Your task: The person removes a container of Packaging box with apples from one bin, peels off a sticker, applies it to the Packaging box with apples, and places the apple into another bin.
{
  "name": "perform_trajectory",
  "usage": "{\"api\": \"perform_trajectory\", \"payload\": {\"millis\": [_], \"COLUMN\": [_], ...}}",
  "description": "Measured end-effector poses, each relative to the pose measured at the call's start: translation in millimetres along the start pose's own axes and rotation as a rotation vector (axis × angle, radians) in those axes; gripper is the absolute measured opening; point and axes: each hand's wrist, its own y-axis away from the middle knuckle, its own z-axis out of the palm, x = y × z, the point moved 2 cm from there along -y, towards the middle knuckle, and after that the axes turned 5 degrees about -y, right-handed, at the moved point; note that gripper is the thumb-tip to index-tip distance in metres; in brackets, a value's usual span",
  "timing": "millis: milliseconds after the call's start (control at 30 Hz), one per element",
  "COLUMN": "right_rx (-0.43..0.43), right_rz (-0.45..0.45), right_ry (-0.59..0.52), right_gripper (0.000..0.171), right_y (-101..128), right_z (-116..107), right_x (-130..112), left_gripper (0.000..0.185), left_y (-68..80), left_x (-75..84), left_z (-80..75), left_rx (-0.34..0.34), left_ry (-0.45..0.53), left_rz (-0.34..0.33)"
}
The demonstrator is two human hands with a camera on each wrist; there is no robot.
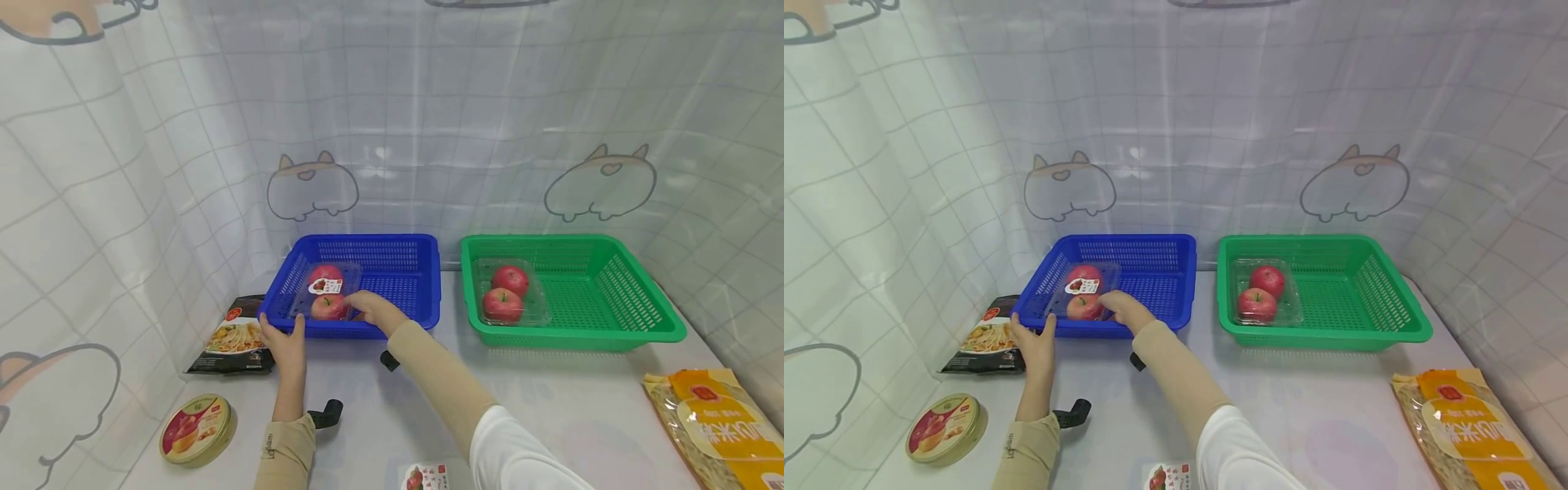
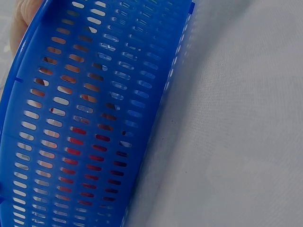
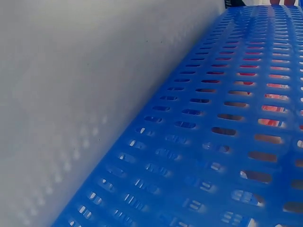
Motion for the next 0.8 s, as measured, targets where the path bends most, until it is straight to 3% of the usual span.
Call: {"api": "perform_trajectory", "payload": {"millis": [67, 100, 167, 300, 367, 600, 800], "right_rx": [0.01, 0.02, 0.019, 0.037, 0.057, 0.135, 0.113], "right_rz": [0.001, 0.003, 0.001, 0.007, -0.004, -0.129, -0.182], "right_ry": [-0.005, -0.014, -0.032, -0.055, -0.059, -0.003, -0.033], "right_gripper": [0.018, 0.016, 0.019, 0.067, 0.079, 0.079, 0.073], "right_y": [59, 76, 82, 78, 81, 96, 117], "right_z": [4, 5, 5, 6, 5, -9, -23], "right_x": [-29, -37, -39, -38, -40, -52, -59], "left_gripper": [0.082, 0.082, 0.082, 0.081, 0.081, 0.081, 0.08], "left_y": [0.2, 0.3, 0.3, -1.1, -1.3, -2.5, -1.1], "left_x": [0.1, 0.2, 0.5, 1.0, 0.7, 1.4, 2.2], "left_z": [0.1, 0.1, 0.1, 0.6, 1.3, 3.3, 0.4], "left_rx": [-0.001, -0.001, 0.0, 0.003, 0.002, -0.003, -0.002], "left_ry": [0.003, 0.004, 0.007, 0.001, -0.002, -0.007, -0.039], "left_rz": [0.001, 0.001, 0.002, 0.0, -0.004, 0.013, 0.012]}}
